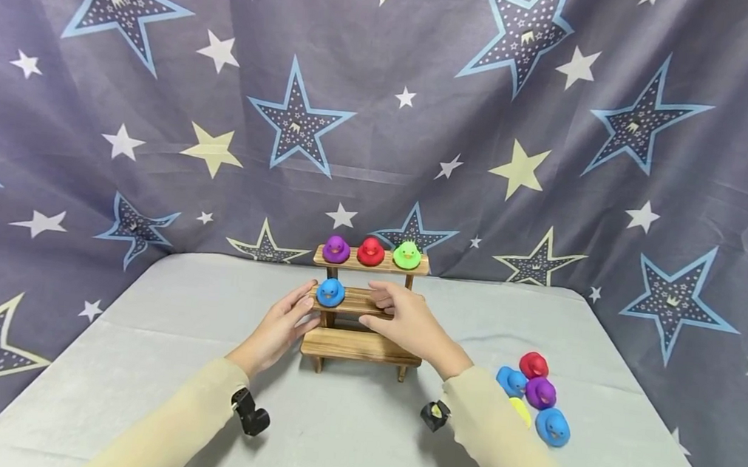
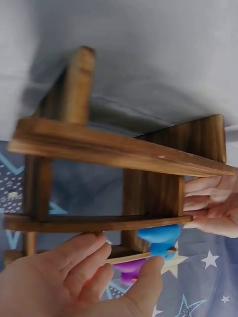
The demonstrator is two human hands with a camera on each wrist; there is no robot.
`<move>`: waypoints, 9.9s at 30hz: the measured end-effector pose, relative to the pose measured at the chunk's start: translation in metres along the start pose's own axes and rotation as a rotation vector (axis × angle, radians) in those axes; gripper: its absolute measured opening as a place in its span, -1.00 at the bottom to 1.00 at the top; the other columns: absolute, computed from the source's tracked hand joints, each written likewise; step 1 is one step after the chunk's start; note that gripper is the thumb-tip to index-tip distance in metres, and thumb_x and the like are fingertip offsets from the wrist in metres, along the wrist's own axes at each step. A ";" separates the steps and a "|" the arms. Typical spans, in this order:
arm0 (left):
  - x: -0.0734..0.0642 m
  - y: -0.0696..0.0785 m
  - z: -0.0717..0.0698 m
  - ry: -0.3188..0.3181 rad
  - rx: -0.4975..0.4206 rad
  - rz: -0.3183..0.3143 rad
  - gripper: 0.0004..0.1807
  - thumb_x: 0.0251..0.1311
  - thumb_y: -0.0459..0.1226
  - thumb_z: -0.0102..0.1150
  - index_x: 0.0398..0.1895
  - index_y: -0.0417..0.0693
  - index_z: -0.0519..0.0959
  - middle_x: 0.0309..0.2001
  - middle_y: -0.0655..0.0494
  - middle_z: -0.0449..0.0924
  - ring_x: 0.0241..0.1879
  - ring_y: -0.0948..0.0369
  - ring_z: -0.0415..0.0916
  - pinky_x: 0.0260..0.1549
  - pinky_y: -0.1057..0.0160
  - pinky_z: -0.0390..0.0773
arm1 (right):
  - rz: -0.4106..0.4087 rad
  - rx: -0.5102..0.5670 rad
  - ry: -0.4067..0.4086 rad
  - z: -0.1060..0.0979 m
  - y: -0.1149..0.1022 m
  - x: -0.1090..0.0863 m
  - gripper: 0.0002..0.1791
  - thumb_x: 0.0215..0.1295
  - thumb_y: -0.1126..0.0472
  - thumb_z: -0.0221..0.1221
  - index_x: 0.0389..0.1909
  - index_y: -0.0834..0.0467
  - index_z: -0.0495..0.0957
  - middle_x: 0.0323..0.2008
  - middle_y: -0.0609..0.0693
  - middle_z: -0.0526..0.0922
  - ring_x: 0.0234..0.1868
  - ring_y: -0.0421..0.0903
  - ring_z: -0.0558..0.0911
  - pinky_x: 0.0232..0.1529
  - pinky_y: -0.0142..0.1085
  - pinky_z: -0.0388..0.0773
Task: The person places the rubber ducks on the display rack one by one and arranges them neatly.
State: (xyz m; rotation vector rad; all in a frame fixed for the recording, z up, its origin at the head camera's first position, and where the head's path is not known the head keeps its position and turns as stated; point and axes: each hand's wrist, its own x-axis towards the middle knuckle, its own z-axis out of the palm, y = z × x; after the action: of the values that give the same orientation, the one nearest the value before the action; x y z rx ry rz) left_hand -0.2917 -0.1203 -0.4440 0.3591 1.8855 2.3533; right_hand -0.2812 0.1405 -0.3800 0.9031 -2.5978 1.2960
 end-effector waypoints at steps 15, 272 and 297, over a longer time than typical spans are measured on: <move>0.001 -0.001 -0.001 0.005 -0.003 -0.006 -0.39 0.57 -0.31 -0.14 0.59 -0.18 0.01 0.56 -0.24 -0.08 0.52 -0.05 -0.03 0.38 0.00 0.34 | 0.016 -0.151 0.008 -0.059 0.006 -0.040 -0.39 0.31 0.09 0.35 0.31 0.23 0.45 0.04 0.13 0.67 0.01 0.04 0.66 0.09 -0.01 0.64; 0.001 0.001 0.002 0.017 -0.015 -0.022 -0.40 0.58 -0.33 -0.17 0.59 -0.18 0.00 0.56 -0.28 -0.19 0.52 -0.09 -0.08 0.44 -0.13 0.19 | 0.045 -0.102 0.135 -0.011 0.014 -0.013 -0.34 0.19 0.10 0.45 0.25 0.28 0.48 0.04 0.20 0.62 0.02 0.06 0.61 0.10 -0.09 0.64; 0.000 0.002 0.001 0.011 -0.014 -0.012 -0.39 0.57 -0.33 -0.16 0.59 -0.20 -0.01 0.56 -0.30 -0.18 0.52 -0.10 -0.07 0.43 -0.12 0.20 | 0.094 -0.170 0.067 -0.068 0.022 -0.074 -0.43 0.25 0.08 0.40 0.20 0.24 0.51 -0.02 0.15 0.67 -0.09 0.05 0.70 -0.08 -0.06 0.74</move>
State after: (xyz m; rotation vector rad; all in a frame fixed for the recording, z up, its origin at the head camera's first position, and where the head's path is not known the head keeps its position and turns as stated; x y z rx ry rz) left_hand -0.2910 -0.1203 -0.4422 0.3339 1.8694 2.3643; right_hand -0.2436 0.2363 -0.3778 0.7060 -2.6773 1.0847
